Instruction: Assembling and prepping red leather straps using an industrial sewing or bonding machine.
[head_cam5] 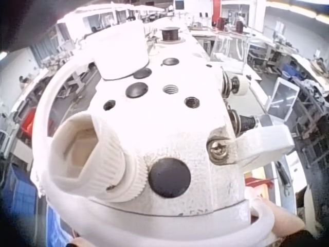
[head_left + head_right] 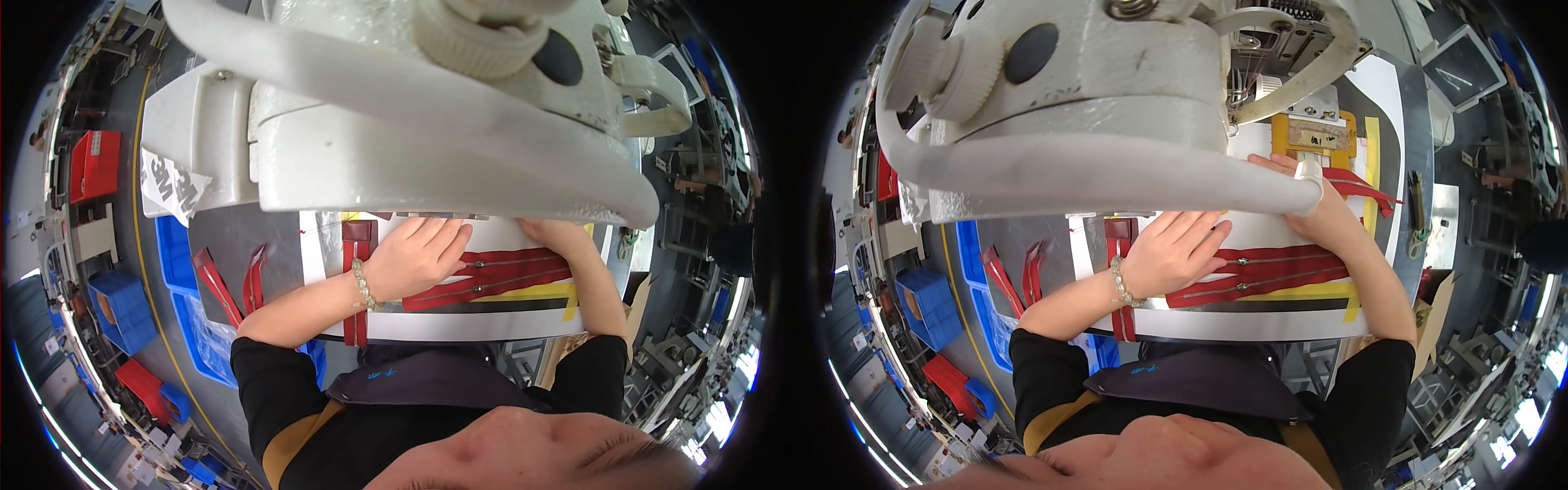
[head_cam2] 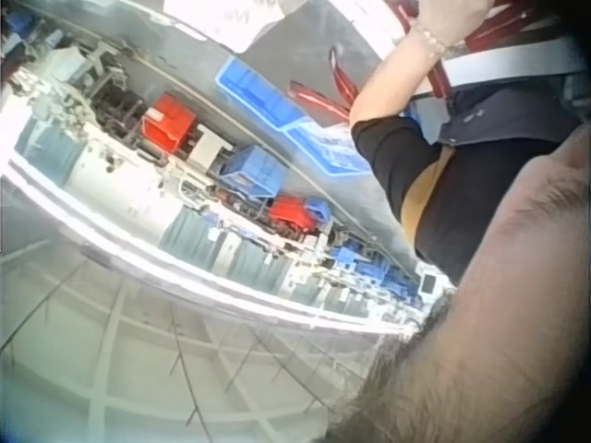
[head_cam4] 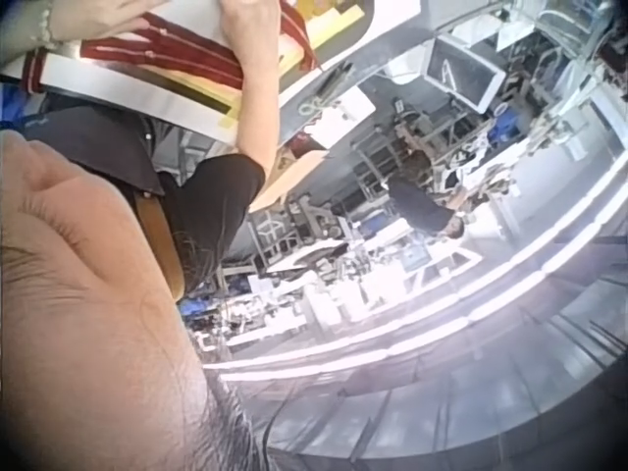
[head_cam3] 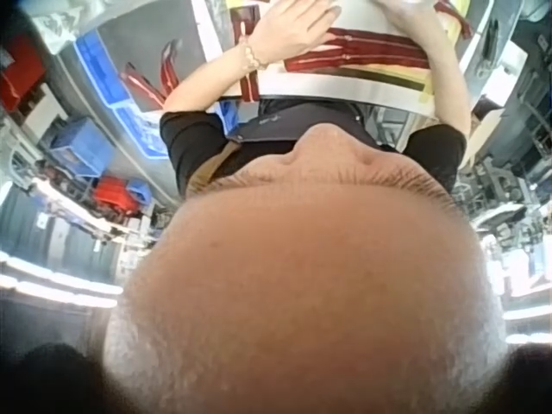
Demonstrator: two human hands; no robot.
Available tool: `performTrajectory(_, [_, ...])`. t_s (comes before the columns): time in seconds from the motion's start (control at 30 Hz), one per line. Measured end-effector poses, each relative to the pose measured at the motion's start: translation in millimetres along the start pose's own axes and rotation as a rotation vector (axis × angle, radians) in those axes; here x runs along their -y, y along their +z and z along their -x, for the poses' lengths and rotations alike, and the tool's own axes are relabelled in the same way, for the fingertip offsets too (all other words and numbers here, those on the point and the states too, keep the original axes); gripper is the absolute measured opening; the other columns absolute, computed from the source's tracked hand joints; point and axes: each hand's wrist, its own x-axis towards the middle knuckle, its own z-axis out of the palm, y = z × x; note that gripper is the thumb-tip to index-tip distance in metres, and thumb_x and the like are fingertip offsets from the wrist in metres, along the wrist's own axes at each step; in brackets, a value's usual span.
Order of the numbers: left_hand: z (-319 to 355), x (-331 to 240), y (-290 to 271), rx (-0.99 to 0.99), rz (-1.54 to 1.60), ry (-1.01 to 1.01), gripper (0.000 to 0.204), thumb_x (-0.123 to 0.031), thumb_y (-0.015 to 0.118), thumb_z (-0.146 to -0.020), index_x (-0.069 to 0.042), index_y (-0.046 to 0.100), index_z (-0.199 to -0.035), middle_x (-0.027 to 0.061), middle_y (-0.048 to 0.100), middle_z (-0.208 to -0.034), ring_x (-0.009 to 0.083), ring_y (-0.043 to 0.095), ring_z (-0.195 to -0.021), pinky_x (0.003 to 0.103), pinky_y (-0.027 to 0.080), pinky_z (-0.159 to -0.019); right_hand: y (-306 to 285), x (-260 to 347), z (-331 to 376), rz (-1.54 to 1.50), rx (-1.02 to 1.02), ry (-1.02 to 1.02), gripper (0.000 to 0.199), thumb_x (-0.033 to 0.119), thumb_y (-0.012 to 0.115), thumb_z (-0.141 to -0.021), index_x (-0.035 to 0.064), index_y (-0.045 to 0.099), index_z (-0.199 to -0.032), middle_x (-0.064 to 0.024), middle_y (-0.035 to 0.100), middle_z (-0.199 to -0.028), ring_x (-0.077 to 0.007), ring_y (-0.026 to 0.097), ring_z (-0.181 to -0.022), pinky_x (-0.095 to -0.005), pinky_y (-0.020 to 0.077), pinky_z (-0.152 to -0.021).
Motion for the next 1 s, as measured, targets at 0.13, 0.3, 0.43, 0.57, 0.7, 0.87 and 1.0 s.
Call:
performTrajectory(0.13, [-1, 0, 0, 0.012, 0.000, -0.005, 0.044, -0.029, 0.068, -0.075, 0.001, 0.061, -0.106, 0.0108, 0.060, -0.105, 0.0198, 0.058, -0.092, 0.030, 0.046, -0.080, 13, -10, 14, -0.097, 0.052, 0.143, 0.043, 0.000, 0.059, -0.081, 0.0072, 0.055, -0.123, -0.0089, 0.055, -0.129, -0.0285, 0.053, -0.116, -0.0350, 0.0448, -0.096])
performTrajectory(0.3, [-2, -1, 1, -0.005, 0.003, -0.010, 0.041, -0.028, 0.067, -0.075, 0.001, 0.061, -0.104, 0.0114, 0.060, -0.108, 0.0211, 0.058, -0.097, 0.032, 0.046, -0.082, 11, -5, 9, -0.093, 0.099, 0.214, 0.034, 0.007, 0.059, -0.084, 0.0079, 0.059, -0.118, -0.0119, 0.058, -0.120, -0.0312, 0.055, -0.112, -0.0382, 0.0437, -0.094])
performTrajectory(0.43, [-1, -2, 2, 0.010, -0.014, -0.020, 0.040, -0.027, 0.067, -0.076, 0.001, 0.061, -0.104, 0.0114, 0.060, -0.108, 0.0217, 0.058, -0.098, 0.032, 0.046, -0.083, 9, -3, 9, -0.074, 0.099, 0.254, 0.028, 0.011, 0.058, -0.085, 0.0093, 0.063, -0.113, -0.0141, 0.061, -0.113, -0.0327, 0.057, -0.106, -0.0417, 0.0435, -0.092])
performTrajectory(0.57, [-2, -3, 3, -0.003, -0.017, -0.010, 0.040, -0.028, 0.067, -0.075, 0.000, 0.061, -0.103, 0.0116, 0.060, -0.108, 0.0218, 0.058, -0.100, 0.032, 0.047, -0.083, 7, -4, 6, -0.109, 0.058, 0.138, 0.046, -0.002, 0.060, -0.077, 0.0076, 0.056, -0.121, -0.0090, 0.055, -0.127, -0.0271, 0.053, -0.117, -0.0347, 0.0436, -0.097])
performTrajectory(0.7, [-3, -2, 1, -0.016, -0.021, -0.006, 0.036, -0.025, 0.065, -0.077, -0.001, 0.061, -0.104, 0.0106, 0.061, -0.107, 0.0221, 0.058, -0.103, 0.031, 0.049, -0.084, 3, -1, -2, -0.049, 0.011, -0.002, 0.049, -0.003, 0.059, -0.075, 0.0106, 0.057, -0.122, -0.0059, 0.056, -0.129, -0.0243, 0.052, -0.119, -0.0368, 0.0432, -0.100])
performTrajectory(0.87, [-2, -2, -2, 0.024, -0.058, 0.002, 0.041, -0.024, 0.073, -0.071, -0.004, 0.065, -0.105, 0.0091, 0.063, -0.108, 0.0233, 0.060, -0.101, 0.036, 0.049, -0.085, 3, -5, -9, -0.051, 0.053, -0.098, 0.049, -0.001, 0.057, -0.077, 0.0114, 0.057, -0.124, -0.0043, 0.056, -0.130, -0.0234, 0.052, -0.120, -0.0375, 0.0428, -0.102])
performTrajectory(1.0, [-3, -1, -2, 0.050, -0.078, 0.055, 0.037, -0.024, 0.073, -0.073, -0.004, 0.066, -0.103, 0.0094, 0.063, -0.108, 0.0225, 0.061, -0.098, 0.036, 0.050, -0.085, 0, -4, -13, -0.050, 0.049, -0.141, 0.049, 0.000, 0.056, -0.077, 0.0118, 0.056, -0.124, -0.0040, 0.055, -0.130, -0.0237, 0.053, -0.119, -0.0377, 0.0429, -0.103])
